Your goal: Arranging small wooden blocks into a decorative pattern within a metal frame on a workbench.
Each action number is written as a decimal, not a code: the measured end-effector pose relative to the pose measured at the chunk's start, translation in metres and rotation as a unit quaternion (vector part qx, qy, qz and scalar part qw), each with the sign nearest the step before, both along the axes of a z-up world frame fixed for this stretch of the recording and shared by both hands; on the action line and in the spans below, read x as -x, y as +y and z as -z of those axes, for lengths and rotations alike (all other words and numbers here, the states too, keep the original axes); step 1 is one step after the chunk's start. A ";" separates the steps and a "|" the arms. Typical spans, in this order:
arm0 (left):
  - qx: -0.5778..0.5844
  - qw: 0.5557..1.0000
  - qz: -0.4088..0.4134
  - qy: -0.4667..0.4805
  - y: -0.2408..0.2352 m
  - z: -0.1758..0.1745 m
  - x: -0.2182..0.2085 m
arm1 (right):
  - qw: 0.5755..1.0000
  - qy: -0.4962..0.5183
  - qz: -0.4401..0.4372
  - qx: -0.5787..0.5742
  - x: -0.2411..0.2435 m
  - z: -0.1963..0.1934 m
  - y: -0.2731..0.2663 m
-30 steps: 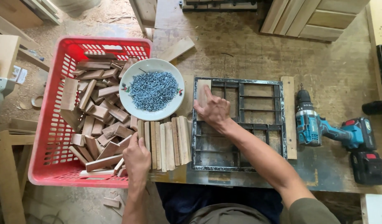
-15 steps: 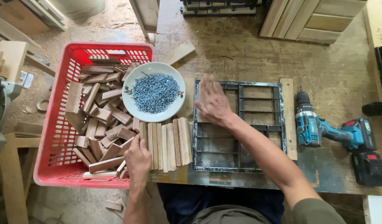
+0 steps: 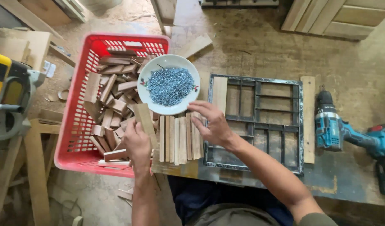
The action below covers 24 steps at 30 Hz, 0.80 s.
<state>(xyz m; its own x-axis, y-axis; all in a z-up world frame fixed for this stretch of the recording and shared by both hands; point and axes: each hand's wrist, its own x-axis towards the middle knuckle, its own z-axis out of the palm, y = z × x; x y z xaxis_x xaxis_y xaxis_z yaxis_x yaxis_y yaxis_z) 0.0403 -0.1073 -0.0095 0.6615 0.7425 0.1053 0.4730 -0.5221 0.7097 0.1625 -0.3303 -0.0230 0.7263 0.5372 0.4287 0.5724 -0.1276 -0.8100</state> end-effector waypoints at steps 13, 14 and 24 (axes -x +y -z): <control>0.410 0.770 0.446 -0.202 -0.053 -0.076 0.026 | 0.826 0.485 -0.196 -0.208 0.024 -0.043 -0.005; 0.293 0.889 0.322 -0.144 -0.050 -0.071 0.023 | 0.747 0.551 -0.208 -0.309 0.019 -0.037 -0.016; 0.177 0.971 0.152 0.044 -0.010 0.035 0.004 | 0.664 0.599 -0.055 -0.443 -0.025 -0.002 -0.085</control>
